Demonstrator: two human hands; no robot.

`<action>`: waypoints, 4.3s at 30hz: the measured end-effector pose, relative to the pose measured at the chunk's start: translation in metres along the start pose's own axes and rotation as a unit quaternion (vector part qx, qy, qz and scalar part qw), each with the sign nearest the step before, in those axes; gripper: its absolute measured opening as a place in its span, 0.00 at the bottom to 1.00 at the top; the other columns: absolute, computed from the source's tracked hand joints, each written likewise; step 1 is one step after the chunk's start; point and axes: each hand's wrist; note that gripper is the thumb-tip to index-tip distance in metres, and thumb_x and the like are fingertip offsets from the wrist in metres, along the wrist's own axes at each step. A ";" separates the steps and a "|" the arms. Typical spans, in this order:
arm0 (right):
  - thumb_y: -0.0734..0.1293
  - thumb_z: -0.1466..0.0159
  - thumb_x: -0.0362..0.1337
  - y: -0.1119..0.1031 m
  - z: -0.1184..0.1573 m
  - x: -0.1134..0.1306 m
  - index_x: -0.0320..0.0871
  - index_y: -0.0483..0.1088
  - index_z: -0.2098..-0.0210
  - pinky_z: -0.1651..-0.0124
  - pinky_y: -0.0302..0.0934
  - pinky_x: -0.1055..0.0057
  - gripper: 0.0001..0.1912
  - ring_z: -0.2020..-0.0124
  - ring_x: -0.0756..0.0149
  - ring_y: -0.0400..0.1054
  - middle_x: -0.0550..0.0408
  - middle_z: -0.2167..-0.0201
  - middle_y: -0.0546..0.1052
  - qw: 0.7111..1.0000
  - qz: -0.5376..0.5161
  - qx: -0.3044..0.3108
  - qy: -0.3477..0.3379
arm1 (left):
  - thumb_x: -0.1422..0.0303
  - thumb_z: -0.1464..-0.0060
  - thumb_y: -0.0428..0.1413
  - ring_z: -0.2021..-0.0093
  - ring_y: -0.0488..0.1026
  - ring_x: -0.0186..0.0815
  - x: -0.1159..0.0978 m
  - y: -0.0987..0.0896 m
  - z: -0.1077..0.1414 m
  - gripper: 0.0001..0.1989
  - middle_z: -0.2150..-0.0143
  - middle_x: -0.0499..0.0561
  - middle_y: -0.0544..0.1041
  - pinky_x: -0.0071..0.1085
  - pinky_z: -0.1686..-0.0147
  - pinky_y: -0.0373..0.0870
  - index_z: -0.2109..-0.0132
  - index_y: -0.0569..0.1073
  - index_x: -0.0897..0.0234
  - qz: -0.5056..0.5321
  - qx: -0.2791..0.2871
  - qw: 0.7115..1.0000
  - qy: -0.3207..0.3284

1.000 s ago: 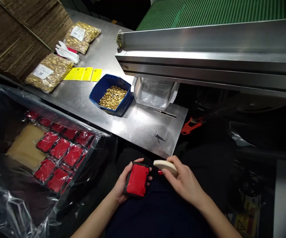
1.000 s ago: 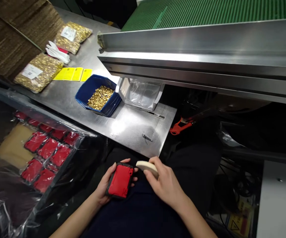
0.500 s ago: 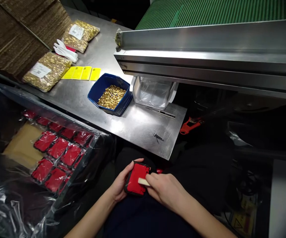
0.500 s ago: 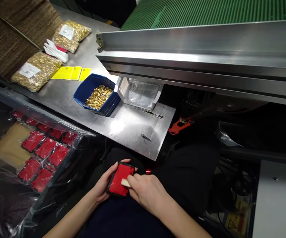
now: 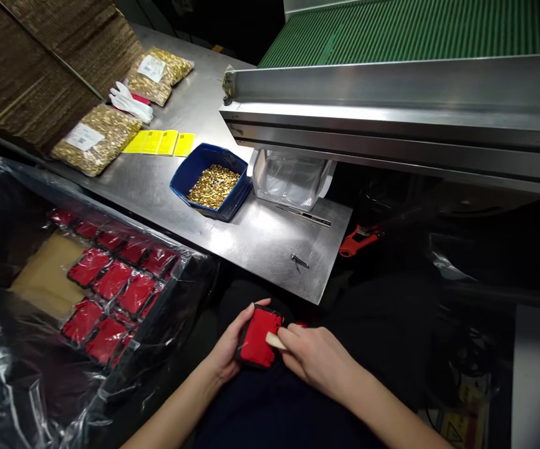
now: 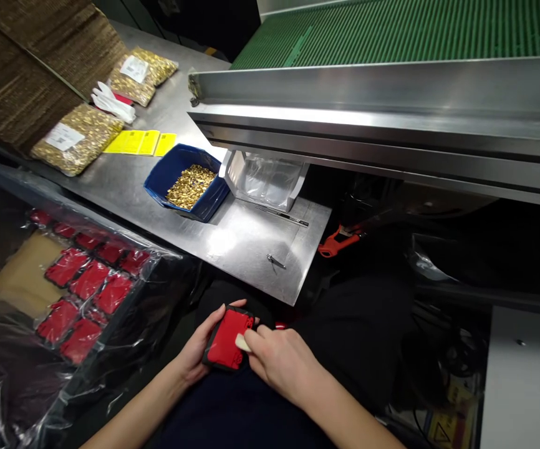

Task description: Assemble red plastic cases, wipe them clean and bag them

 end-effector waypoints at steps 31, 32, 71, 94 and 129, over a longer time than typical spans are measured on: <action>0.64 0.27 0.41 0.003 -0.006 -0.015 0.47 0.68 0.59 0.70 0.47 0.66 0.06 0.70 0.65 0.76 0.59 0.66 0.83 0.996 0.058 0.011 -0.066 | 0.54 0.37 0.59 0.60 0.83 0.46 -0.006 0.010 0.000 0.24 0.52 0.61 0.84 0.36 0.59 0.79 0.41 0.76 0.64 -0.043 -0.017 0.999 -0.009; 0.65 0.27 0.42 0.003 -0.007 -0.015 0.47 0.68 0.59 0.69 0.48 0.67 0.06 0.69 0.65 0.77 0.59 0.66 0.83 0.996 0.057 0.012 -0.072 | 0.53 0.37 0.59 0.59 0.83 0.46 -0.006 0.010 0.000 0.24 0.52 0.61 0.84 0.36 0.58 0.79 0.41 0.76 0.64 -0.042 -0.017 0.999 -0.009; 0.63 0.27 0.45 -0.009 -0.008 -0.006 0.47 0.68 0.59 0.70 0.47 0.69 0.09 0.68 0.64 0.78 0.58 0.65 0.84 1.000 0.023 -0.003 -0.018 | 0.54 0.37 0.60 0.63 0.82 0.41 -0.002 0.011 0.001 0.22 0.59 0.57 0.84 0.31 0.63 0.79 0.44 0.77 0.65 -0.029 -0.048 0.998 0.010; 0.51 0.22 0.45 -0.091 -0.065 -0.073 0.47 0.63 0.36 0.54 0.66 0.69 0.21 0.54 0.62 0.76 0.48 0.47 0.78 0.932 -0.051 -0.253 0.256 | 0.55 0.32 0.53 0.55 0.83 0.54 -0.003 0.001 0.016 0.31 0.43 0.73 0.79 0.47 0.56 0.80 0.30 0.58 0.68 0.034 0.002 0.999 0.031; 0.66 0.43 0.38 -0.058 0.034 -0.015 0.42 0.79 0.72 0.74 0.50 0.67 0.10 0.70 0.52 0.80 0.46 0.72 0.83 0.962 0.091 0.200 0.161 | 0.48 0.36 0.56 0.46 0.78 0.50 0.010 -0.003 0.016 0.28 0.44 0.58 0.80 0.39 0.44 0.72 0.37 0.68 0.59 -0.281 0.016 0.943 0.177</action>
Point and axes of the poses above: each hand's wrist, its own z-axis away from the middle knuckle, its own y-axis out of the palm, x = y × z
